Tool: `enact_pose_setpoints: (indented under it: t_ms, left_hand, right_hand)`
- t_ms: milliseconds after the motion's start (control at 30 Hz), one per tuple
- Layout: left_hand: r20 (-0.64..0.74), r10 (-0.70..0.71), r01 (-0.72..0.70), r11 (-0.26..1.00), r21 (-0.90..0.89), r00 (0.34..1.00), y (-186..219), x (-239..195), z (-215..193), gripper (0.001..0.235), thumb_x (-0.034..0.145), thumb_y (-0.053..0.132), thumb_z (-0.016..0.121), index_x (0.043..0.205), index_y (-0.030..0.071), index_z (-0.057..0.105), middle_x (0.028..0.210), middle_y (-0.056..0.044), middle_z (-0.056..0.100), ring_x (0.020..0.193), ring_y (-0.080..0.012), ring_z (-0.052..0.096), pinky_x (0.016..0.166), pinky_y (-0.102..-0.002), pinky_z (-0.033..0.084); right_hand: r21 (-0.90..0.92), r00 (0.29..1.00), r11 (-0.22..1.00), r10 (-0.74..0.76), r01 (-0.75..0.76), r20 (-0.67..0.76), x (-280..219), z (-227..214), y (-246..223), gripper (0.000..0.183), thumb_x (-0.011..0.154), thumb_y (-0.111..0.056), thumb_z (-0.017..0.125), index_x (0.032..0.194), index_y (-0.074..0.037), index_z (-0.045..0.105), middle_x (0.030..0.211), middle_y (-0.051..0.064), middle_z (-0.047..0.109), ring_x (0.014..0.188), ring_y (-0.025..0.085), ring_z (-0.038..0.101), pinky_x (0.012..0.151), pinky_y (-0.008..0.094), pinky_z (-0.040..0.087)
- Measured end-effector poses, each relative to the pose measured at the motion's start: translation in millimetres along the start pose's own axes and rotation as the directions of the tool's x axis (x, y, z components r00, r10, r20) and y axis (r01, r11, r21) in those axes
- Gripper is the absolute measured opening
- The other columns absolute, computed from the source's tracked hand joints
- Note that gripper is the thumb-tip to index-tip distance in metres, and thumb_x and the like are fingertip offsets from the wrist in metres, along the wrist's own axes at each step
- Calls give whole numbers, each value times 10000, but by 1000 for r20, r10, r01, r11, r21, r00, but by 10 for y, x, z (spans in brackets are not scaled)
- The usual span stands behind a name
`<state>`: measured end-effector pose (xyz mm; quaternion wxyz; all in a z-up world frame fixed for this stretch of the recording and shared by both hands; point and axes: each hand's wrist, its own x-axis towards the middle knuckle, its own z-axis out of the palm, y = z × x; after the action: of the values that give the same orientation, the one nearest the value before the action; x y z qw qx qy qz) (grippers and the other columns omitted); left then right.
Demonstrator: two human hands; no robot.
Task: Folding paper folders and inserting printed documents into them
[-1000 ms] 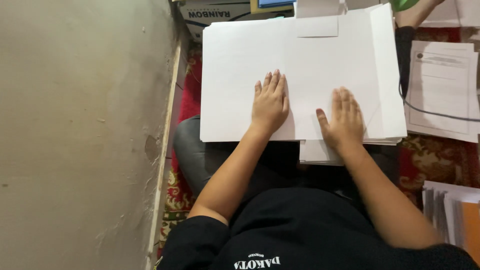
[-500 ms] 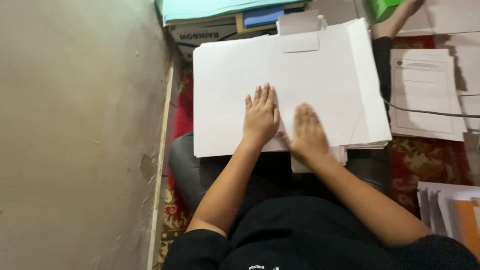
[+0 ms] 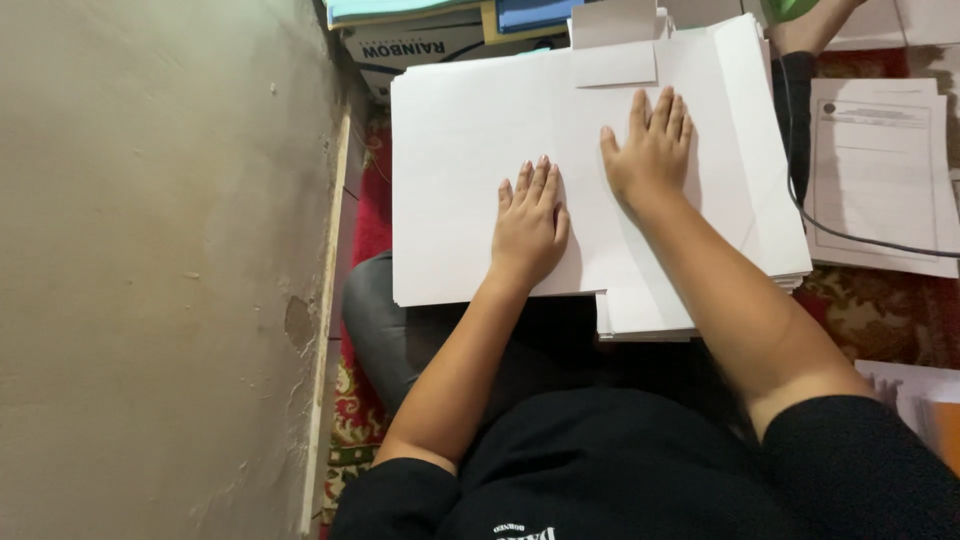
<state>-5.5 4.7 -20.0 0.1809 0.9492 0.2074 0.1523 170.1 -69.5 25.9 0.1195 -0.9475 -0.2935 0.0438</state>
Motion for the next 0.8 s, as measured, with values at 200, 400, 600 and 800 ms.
enact_pose_setpoints:
  t_ms: [200, 400, 600, 800]
  left_hand:
    - [-118, 42, -35, 998, 60, 992, -55, 25, 126, 622, 1012, 309, 466, 1578, 61, 397, 1672, -113, 354, 1570, -319, 295, 1266, -586, 212]
    - [-79, 20, -18, 999, 26, 997, -24, 5, 73, 626, 1020, 317, 439, 1582, 48, 380, 1675, -123, 338, 1574, -319, 269, 1270, -585, 176]
    - [-78, -8, 7, 1000, -8, 997, 2, 7, 20, 619, 1020, 324, 429, 1580, 64, 388, 1674, -117, 344, 1572, -305, 275, 1275, -563, 169]
    - [-102, -1, 1, 1000, -2, 995, -23, 16, 45, 628, 1014, 343, 457, 1579, 73, 401, 1667, -126, 360, 1566, -319, 294, 1267, -569, 192]
  right_hand:
    - [7, 993, 994, -107, 108, -52, 496, 218, 21, 830, 1077, -501, 378, 1620, 78, 136, 1688, 297, 122, 1576, 406, 131, 1278, 477, 94]
    - [23, 979, 979, -203, 202, 27, 758, 11, -176, 746, 1064, -491, 361, 1680, -136, 134, 1715, 212, 15, 1587, 335, -12, 1282, 450, 6]
    - [123, 876, 868, -471, 482, -106, 1386, 352, -31, 603, 1060, -348, 406, 1573, -32, 422, 1625, 203, 370, 1509, 359, 275, 1244, 474, 105]
    - [40, 970, 971, -236, 234, 54, 721, -216, 67, 683, 1103, -433, 288, 1650, -47, 155, 1714, 176, 103, 1583, 303, 83, 1273, 425, 84]
